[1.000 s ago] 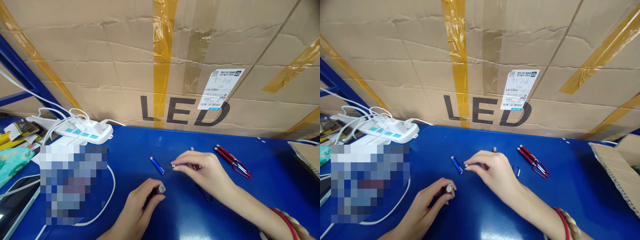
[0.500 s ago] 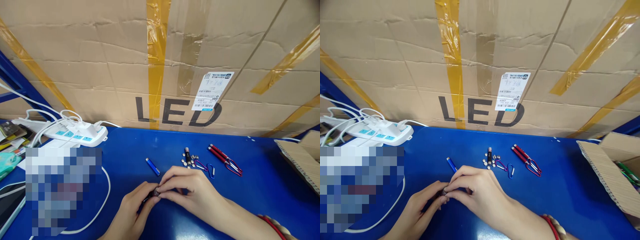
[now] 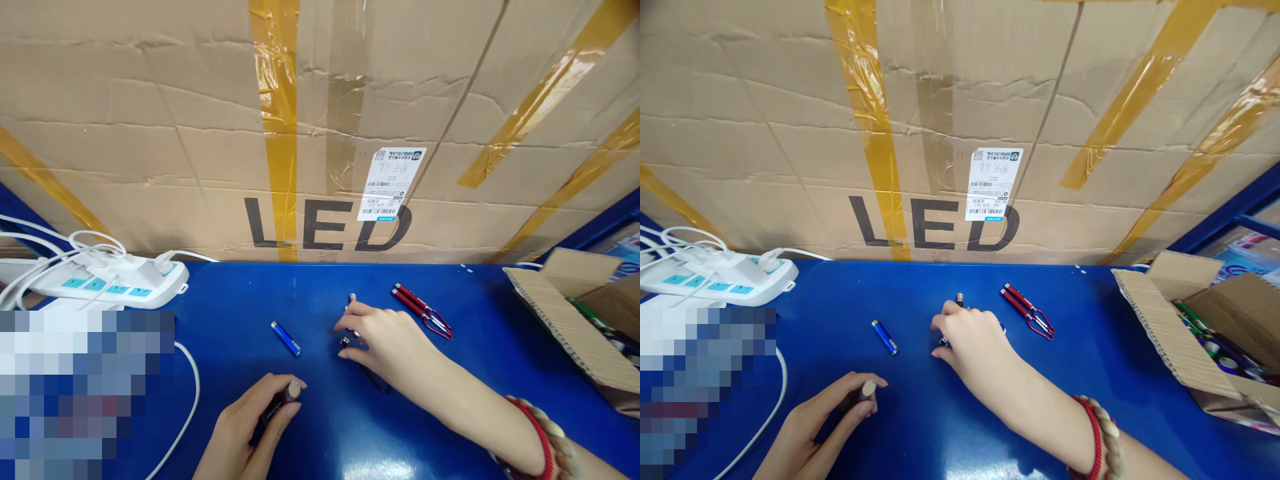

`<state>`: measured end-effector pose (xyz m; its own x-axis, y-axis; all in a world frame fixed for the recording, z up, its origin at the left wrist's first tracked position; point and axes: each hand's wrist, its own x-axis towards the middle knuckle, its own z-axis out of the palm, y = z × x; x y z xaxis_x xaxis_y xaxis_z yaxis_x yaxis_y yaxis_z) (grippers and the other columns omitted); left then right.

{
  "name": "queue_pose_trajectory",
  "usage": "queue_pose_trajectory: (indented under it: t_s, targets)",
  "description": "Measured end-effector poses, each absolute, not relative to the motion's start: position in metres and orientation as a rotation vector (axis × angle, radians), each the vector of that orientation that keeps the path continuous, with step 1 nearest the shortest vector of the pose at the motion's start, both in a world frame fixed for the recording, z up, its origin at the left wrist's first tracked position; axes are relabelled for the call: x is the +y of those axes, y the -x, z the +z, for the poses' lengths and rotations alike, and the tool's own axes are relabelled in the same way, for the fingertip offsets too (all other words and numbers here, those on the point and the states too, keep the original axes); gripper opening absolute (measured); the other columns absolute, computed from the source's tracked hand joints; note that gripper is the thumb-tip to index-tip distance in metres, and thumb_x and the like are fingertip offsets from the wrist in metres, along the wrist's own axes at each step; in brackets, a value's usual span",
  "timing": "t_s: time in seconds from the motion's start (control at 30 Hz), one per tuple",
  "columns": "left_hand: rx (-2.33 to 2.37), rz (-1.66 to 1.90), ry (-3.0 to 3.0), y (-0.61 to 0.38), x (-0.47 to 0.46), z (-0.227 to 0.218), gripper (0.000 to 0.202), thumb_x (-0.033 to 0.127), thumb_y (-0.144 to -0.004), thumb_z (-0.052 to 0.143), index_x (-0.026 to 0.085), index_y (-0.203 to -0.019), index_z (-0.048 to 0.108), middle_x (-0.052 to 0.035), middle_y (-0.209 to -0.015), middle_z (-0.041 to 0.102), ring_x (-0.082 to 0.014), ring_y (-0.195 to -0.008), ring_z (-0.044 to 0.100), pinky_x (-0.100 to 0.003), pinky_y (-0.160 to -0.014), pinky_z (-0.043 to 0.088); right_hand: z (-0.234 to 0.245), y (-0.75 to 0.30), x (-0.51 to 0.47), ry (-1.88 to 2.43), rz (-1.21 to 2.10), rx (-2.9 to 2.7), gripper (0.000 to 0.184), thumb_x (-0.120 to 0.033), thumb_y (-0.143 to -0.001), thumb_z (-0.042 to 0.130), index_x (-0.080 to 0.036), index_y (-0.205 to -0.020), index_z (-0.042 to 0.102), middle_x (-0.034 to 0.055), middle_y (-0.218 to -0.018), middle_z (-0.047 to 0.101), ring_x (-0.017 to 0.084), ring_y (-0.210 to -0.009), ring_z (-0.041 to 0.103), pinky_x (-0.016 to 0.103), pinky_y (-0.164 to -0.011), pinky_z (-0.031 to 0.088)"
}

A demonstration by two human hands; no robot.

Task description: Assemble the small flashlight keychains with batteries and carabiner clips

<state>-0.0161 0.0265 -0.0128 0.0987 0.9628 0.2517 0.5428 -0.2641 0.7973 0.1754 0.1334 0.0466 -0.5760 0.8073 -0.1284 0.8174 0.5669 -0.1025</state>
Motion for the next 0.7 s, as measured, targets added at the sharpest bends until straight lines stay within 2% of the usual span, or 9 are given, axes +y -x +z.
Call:
queue_pose_trajectory:
  t_s: [0.4,0.7]
  targets:
    - [1.499,1.089,-1.859,0.015,0.026,-0.009,0.013,0.025,-0.085,0.055,0.026,-0.094,0.064,0.0030,-0.078,0.069,-0.0094,-0.070,0.065,-0.010,-0.068,0.050,0.028,-0.179,0.146,-1.400,-0.409,2.686,0.019,-0.012,-0.074,0.066,-0.023,-0.088,0.071,0.0030,-0.097,0.068,0.022,-0.085,0.064,0.029,-0.070,0.047]
    - [1.493,1.065,-1.857,0.016,0.026,-0.009,0.014,0.027,-0.086,0.054,0.025,-0.095,0.064,0.0014,-0.078,0.069,-0.0106,-0.069,0.066,-0.011,-0.066,0.051,0.030,-0.176,0.145,-1.388,-0.376,2.731,0.018,-0.012,-0.074,0.062,-0.023,-0.085,0.069,0.0004,-0.090,0.067,0.014,-0.066,0.062,0.024,-0.055,0.039]
